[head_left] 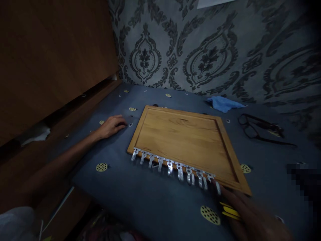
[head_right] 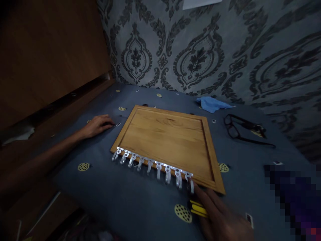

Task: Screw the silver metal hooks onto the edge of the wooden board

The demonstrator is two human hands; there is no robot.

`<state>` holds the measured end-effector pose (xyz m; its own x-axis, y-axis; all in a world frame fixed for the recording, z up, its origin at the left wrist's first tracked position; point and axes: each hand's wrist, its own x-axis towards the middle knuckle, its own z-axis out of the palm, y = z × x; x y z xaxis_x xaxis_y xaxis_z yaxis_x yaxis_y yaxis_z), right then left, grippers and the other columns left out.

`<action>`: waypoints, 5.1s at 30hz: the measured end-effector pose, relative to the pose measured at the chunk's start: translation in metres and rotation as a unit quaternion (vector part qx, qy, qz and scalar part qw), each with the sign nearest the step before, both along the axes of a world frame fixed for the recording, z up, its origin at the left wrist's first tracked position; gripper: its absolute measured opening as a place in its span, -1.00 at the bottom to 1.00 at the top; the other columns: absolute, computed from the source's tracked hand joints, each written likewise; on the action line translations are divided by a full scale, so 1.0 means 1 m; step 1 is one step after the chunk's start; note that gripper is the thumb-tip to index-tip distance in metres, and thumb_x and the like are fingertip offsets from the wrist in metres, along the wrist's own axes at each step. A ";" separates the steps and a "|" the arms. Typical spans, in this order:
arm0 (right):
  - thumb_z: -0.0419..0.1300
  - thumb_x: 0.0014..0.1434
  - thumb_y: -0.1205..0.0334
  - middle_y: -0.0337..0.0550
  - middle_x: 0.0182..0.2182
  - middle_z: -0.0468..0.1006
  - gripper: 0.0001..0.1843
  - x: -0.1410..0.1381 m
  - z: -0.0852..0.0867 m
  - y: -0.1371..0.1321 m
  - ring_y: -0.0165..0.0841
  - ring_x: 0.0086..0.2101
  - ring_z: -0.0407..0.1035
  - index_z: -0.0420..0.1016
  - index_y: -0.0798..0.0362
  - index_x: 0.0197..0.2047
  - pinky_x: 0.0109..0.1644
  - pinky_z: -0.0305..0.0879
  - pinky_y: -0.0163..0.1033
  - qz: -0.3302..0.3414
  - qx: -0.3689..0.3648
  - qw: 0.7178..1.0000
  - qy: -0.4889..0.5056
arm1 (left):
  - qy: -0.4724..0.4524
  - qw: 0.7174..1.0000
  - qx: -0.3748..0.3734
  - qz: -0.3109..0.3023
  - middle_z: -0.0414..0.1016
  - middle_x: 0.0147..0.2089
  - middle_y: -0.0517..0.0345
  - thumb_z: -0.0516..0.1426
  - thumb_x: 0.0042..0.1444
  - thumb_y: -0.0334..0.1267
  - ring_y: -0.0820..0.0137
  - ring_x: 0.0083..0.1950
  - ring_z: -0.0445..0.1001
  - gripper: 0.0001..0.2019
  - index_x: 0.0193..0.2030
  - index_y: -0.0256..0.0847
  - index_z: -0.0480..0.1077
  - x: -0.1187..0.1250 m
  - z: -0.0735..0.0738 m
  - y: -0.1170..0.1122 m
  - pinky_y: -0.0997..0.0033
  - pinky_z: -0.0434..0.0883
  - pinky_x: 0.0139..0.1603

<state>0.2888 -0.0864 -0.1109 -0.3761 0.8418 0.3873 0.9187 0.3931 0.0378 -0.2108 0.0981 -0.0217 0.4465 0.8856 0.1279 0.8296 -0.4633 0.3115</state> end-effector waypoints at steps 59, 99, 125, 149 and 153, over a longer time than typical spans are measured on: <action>0.08 0.08 0.55 -0.12 -0.26 0.62 -0.42 -0.050 0.061 0.001 -0.35 -0.37 0.47 0.50 0.11 0.16 -0.41 0.18 -0.27 0.012 -0.069 0.995 0.073 | 0.145 0.825 -0.030 -0.545 0.55 -0.20 0.08 0.04 0.28 -0.54 0.30 -0.18 0.49 -0.79 -0.23 -0.17 0.41 0.286 0.058 -0.034 0.30 0.36 -0.09; 0.09 0.23 0.47 -0.16 -0.30 0.59 -0.53 -0.047 0.066 0.000 -0.37 -0.39 0.48 0.52 0.07 0.17 -0.36 0.31 -0.29 0.019 -0.046 0.987 0.153 | 0.047 0.977 -0.020 -0.208 0.49 -0.07 0.03 0.31 0.24 0.02 0.09 0.05 0.46 -0.66 -0.07 -0.21 0.48 0.259 0.014 -0.093 0.13 0.33 -0.01; 0.10 0.36 -0.32 -0.28 -0.61 0.36 -0.45 -0.068 0.097 0.033 -0.39 -0.60 0.20 0.48 -0.08 -0.45 -0.48 0.12 -0.18 -0.073 0.076 0.837 0.537 | 0.075 0.974 -0.048 -0.208 0.47 -0.04 0.01 0.26 0.29 0.03 0.07 0.09 0.45 -0.63 -0.02 -0.26 0.48 0.260 0.023 -0.094 0.11 0.30 0.07; 0.20 0.21 -0.43 -0.32 -0.61 0.31 -0.35 -0.068 0.124 0.043 -0.46 -0.57 0.20 0.44 -0.01 -0.54 -0.51 0.13 -0.27 -0.017 -0.082 0.864 0.497 | 0.076 0.974 -0.054 -0.207 0.49 0.01 -0.05 0.26 0.30 0.02 0.04 0.12 0.44 -0.63 0.01 -0.27 0.49 0.261 0.025 -0.094 0.07 0.31 0.07; 0.35 0.16 -0.27 -0.34 -0.65 0.25 -0.43 -0.069 0.137 0.053 -0.48 -0.57 0.14 0.42 -0.02 -0.61 -0.51 0.12 -0.29 0.010 -0.147 0.847 0.510 | 0.068 0.973 -0.047 -0.216 0.48 0.15 -0.10 0.24 0.31 0.03 0.00 0.20 0.42 -0.61 0.07 -0.26 0.48 0.261 0.022 -0.093 0.02 0.32 0.12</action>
